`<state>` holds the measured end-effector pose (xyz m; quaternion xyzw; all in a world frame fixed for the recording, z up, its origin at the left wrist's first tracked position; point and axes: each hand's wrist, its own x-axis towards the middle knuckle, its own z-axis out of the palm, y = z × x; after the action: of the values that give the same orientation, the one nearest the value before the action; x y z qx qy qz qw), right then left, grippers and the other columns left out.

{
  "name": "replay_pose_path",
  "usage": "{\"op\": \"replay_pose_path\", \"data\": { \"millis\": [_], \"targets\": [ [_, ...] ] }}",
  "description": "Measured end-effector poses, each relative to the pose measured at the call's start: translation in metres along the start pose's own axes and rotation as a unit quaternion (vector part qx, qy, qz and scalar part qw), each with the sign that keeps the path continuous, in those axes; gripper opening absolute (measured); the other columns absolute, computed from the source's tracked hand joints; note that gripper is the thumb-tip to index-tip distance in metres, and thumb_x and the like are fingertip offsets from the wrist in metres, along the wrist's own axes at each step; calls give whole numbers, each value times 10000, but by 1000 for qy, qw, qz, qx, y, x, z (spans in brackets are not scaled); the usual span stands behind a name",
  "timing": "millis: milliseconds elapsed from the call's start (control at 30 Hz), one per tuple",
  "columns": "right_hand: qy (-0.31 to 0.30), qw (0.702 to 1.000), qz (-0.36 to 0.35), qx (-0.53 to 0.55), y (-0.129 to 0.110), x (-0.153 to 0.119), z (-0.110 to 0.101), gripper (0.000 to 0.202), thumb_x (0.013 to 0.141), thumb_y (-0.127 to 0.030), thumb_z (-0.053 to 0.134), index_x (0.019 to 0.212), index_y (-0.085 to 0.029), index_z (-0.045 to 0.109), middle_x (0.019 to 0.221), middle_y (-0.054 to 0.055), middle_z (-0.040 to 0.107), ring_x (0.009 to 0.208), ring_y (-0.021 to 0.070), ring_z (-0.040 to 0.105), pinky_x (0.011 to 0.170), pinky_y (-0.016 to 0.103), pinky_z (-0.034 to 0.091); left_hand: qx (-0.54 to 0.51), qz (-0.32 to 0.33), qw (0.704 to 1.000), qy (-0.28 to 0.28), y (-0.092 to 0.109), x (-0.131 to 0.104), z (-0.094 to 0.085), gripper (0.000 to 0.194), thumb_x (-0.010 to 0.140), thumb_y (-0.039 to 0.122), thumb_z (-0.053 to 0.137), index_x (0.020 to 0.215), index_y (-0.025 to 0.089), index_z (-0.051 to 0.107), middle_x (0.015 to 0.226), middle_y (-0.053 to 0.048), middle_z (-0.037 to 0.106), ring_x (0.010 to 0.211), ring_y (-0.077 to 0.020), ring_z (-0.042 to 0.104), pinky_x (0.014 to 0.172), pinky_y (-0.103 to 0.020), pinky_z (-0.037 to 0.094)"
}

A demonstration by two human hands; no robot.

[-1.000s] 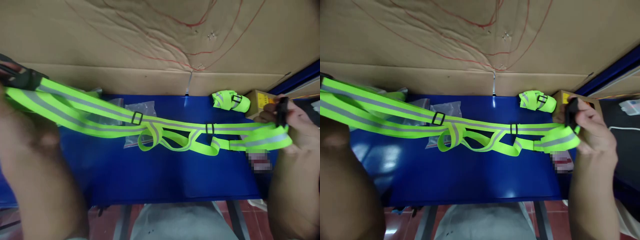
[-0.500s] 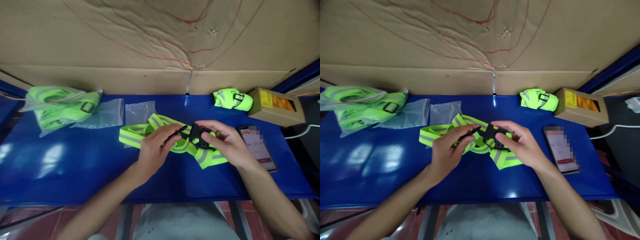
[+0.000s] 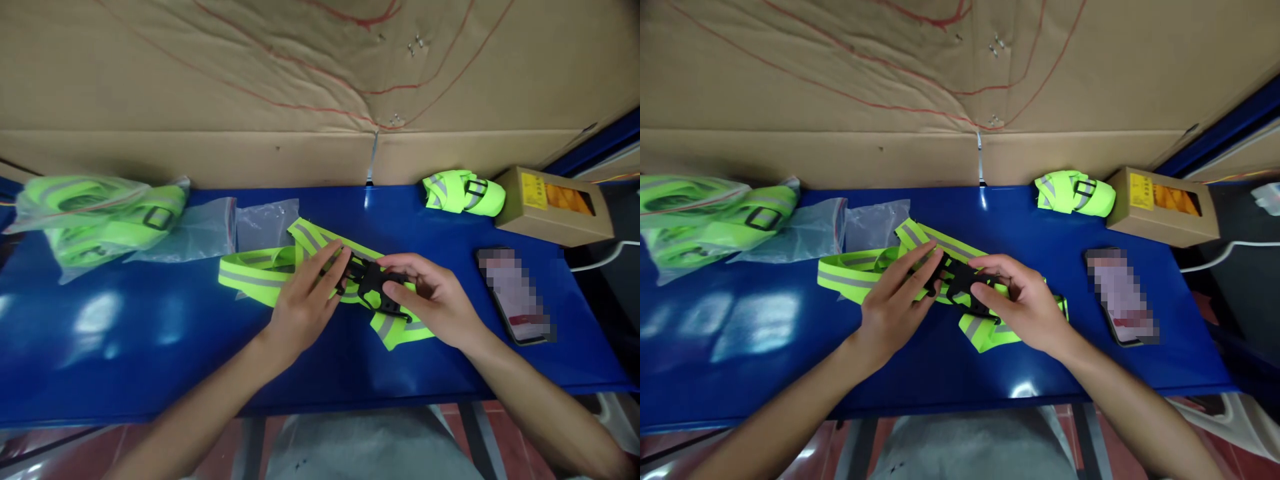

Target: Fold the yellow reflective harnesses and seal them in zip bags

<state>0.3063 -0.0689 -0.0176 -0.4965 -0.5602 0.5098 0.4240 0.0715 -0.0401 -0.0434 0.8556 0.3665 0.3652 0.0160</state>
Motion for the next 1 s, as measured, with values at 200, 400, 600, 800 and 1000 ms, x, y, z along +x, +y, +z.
{"op": "replay_pose_path", "data": {
  "millis": [200,400,600,800,1000],
  "targets": [
    [9,1000,-3,2,0,1,0,255,904,-330,758,1152,-280,725,1081,31,753,1018,186,712,796,281,575,11,2,1000,26,-1,2,-3,576,940,49,602,1494,177,509,1395,-168,628,1255,-265,659,1085,-418,569],
    [-1,1000,4,3,3,2,1,265,903,-335,756,1160,-277,722,1079,31,761,1006,188,724,787,287,585,36,19,999,16,5,-3,-2,627,957,69,591,1550,205,440,1419,-170,619,1243,-271,668,1033,-404,594],
    [-14,1000,9,27,6,4,2,252,896,-306,759,1142,-268,721,1114,26,765,1058,190,723,871,304,590,42,56,997,-33,15,-6,2,632,982,162,605,1571,145,375,1435,-220,599,1263,-285,656,996,-379,609],
    [-49,996,23,71,7,4,8,285,913,-320,743,1186,-276,676,1015,12,757,927,159,724,778,275,583,57,81,994,-43,24,-5,6,523,934,101,634,1444,117,520,1384,-234,617,1198,-308,671,942,-413,604],
    [16,999,-28,-3,3,0,5,347,918,-350,741,1238,-272,631,970,14,734,842,155,716,676,254,547,-89,-13,990,-105,30,10,-22,571,897,192,636,1438,177,454,1593,-226,383,1436,-359,467,1094,-557,485]
  ]
}}
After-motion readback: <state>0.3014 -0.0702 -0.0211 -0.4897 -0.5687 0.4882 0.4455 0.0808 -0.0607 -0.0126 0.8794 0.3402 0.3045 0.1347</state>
